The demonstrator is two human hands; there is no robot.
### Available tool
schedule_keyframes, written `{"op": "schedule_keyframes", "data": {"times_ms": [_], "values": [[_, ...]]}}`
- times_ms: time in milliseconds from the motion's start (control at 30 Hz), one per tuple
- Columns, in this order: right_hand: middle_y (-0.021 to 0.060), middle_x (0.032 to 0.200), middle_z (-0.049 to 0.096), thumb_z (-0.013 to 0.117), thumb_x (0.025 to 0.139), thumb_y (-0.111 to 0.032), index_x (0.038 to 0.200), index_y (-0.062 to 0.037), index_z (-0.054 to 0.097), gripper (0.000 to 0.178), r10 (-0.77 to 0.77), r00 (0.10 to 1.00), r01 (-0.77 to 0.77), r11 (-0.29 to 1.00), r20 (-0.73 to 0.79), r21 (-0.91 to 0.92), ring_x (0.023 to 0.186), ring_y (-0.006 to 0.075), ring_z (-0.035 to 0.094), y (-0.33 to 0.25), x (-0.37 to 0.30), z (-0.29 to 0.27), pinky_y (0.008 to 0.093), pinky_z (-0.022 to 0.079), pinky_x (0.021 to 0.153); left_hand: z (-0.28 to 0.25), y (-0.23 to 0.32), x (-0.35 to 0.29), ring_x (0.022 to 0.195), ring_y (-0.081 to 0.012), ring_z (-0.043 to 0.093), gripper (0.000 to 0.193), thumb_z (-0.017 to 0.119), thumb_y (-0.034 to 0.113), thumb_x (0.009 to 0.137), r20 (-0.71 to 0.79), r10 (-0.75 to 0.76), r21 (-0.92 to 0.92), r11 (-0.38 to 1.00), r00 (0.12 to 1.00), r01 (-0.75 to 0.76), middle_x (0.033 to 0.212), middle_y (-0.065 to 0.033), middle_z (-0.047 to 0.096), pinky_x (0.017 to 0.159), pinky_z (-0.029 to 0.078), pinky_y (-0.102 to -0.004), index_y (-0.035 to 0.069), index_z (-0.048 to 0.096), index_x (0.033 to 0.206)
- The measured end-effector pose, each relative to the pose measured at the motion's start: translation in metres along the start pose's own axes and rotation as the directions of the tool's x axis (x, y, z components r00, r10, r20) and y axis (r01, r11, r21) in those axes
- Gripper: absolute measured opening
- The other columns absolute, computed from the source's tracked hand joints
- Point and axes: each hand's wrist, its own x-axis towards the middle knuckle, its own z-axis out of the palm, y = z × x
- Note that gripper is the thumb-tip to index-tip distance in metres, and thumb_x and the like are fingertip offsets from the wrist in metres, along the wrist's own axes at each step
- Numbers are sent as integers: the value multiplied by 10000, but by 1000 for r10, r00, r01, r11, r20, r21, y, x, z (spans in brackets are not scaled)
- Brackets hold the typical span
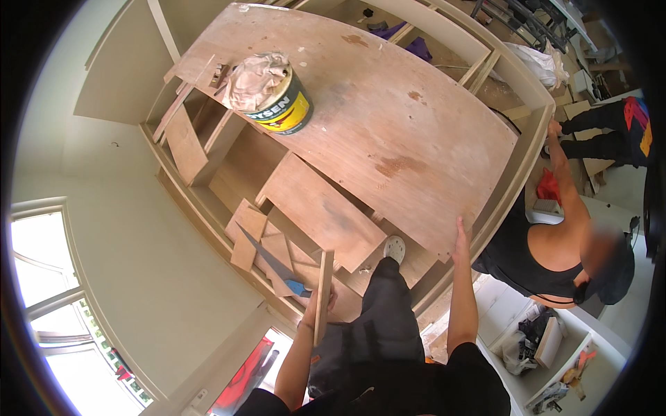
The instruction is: The person cuts a piece of wood with a hand saw, then moves around the room to pick up a wooden dowel and a cylindrical object. They sit on the floor and hammer the dowel into the cylindrical object.
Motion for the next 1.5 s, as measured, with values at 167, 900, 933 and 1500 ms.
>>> {"op": "schedule_keyframes", "data": {"times_ms": [167,900,933,1500], "values": [[117,1439,447,703,884,-433,1441,13,374,786,26,999,-25,999,-22,24,1306,231,439,-9,-5,2,356,369,1084,52,65,95,430,-67,378,453,384,419,1042,-8,108,-95,990,994,-108,1177,-231,625,395,329,-206,116,371,1379],[119,1350,527,728,881,-338,1412,4,402,711,37,999,-36,986,-4,163,1222,230,515,-11,-11,9,356,425,1035,114,147,218,663,-65,464,335,455,396,1034,-216,207,-7,977,954,-214,776,39,511,573,397,-232,97,576,1123],[116,1349,528,717,887,-357,1406,8,411,704,42,999,-42,986,5,162,1219,227,520,-13,-14,11,353,428,1032,115,147,217,612,-62,456,334,454,401,1034,-185,206,-17,977,961,-213,750,44,502,527,384,-225,104,574,1131],[138,1406,489,749,853,-393,1410,30,409,778,105,990,-129,948,98,291,1269,232,485,15,4,85,365,390,1072,67,208,253,550,-69,454,293,463,388,1026,-211,274,39,962,938,-272,703,34,482,454,378,-224,109,545,991]]}}
